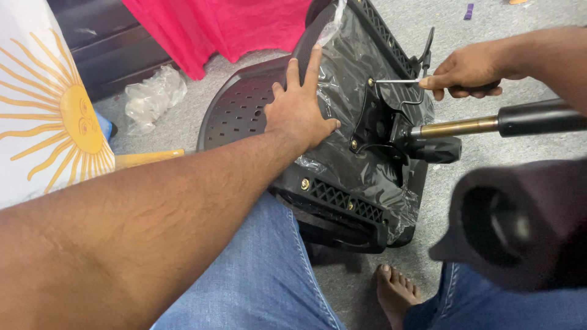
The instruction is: The person uses a screwdriver to tighten screws on the underside of an office chair seat, then flips the chair to attach the seat to the gas-lift mechanism. The chair is assembled on the floor.
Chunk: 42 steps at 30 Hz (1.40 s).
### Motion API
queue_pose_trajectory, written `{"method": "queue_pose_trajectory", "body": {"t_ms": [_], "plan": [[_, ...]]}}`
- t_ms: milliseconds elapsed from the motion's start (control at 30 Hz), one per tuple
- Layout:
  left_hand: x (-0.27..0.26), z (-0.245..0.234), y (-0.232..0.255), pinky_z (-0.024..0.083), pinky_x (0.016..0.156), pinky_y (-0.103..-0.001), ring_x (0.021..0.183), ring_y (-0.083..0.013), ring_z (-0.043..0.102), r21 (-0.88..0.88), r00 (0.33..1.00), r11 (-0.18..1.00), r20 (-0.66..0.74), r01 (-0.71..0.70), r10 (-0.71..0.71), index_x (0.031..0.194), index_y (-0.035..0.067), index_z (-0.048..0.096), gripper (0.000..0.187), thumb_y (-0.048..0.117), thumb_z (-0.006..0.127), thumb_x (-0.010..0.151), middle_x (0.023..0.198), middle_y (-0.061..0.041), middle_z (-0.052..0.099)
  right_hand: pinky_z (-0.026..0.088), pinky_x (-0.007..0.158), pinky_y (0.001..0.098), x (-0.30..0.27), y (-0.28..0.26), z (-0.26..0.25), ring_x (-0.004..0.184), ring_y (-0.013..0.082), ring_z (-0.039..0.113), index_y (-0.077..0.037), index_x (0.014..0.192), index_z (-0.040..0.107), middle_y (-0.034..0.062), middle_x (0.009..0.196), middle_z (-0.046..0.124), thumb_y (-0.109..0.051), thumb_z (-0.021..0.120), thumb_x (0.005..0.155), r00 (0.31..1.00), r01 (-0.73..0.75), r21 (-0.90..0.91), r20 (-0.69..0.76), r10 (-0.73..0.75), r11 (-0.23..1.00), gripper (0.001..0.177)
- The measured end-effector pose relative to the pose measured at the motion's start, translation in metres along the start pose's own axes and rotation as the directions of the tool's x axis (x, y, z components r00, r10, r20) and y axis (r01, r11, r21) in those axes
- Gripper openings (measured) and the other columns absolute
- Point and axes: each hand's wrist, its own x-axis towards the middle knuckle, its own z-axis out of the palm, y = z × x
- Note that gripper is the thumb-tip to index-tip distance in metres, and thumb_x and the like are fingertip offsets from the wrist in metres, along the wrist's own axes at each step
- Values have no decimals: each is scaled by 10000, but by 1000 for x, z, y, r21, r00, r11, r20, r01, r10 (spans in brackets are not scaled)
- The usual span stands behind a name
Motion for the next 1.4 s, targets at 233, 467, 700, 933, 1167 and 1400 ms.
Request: {"method": "queue_pose_trajectory", "body": {"t_ms": [233, 467, 700, 933, 1167, 1400], "plan": [[4, 7, -8, 370, 1083, -695, 1512, -439, 225, -75, 999, 996, -8, 49, -50, 1596, 366, -6, 1242, 463, 897, 748, 1704, -54, 82, 437, 502, 402, 8, -2, 8, 518, 195, 424, 22, 946, 638, 86, 640, 483, -629, 414, 1020, 998, 68, -29, 13, -68, 997, 692], [3, -2, -14, 454, 1132, -532, 1396, -393, 477, -454, 893, 772, 161, 445, -420, 1627, 218, 163, 1163, 567, 818, 732, 1566, -162, 392, 622, 816, 494, 21, -8, 11, 856, 290, 728, -55, 1437, 526, 205, 1030, 708, -670, 351, 1011, 984, 4, -472, -156, -88, 882, 769], [-1, -16, -8, 455, 1077, -567, 1382, -373, 469, -370, 882, 801, 206, 470, -423, 1614, 240, 149, 1113, 612, 760, 761, 1556, -133, 375, 577, 1009, 530, -7, -20, 12, 1083, 304, 730, -82, 1420, 571, 181, 1161, 738, -602, 299, 1054, 975, -32, -595, -195, -105, 803, 692], [1, -18, -8, 448, 1071, -579, 1379, -375, 471, -337, 880, 814, 203, 474, -429, 1610, 225, 164, 1092, 624, 753, 782, 1549, -142, 386, 669, 834, 453, -48, -43, 20, 838, 247, 749, -83, 1361, 591, 141, 979, 735, -567, 260, 1094, 971, -105, -617, -231, -52, 780, 644], [4, -4, -12, 488, 1058, -557, 1331, -382, 540, -347, 888, 819, 144, 458, -436, 1562, 211, 272, 1056, 646, 763, 735, 1500, -143, 465, 636, 697, 399, -17, -24, 23, 766, 214, 734, -113, 1330, 583, 121, 922, 703, -666, 339, 1023, 946, -120, -577, -312, -83, 808, 678], [5, 1, -15, 483, 1067, -541, 1327, -365, 542, -352, 897, 826, 115, 439, -427, 1558, 193, 272, 1077, 658, 773, 725, 1470, -151, 488, 542, 587, 411, 27, -6, 3, 661, 237, 579, -1, 1160, 640, 141, 765, 593, -588, 320, 1099, 998, 47, 2, -31, -47, 999, 672]]}}
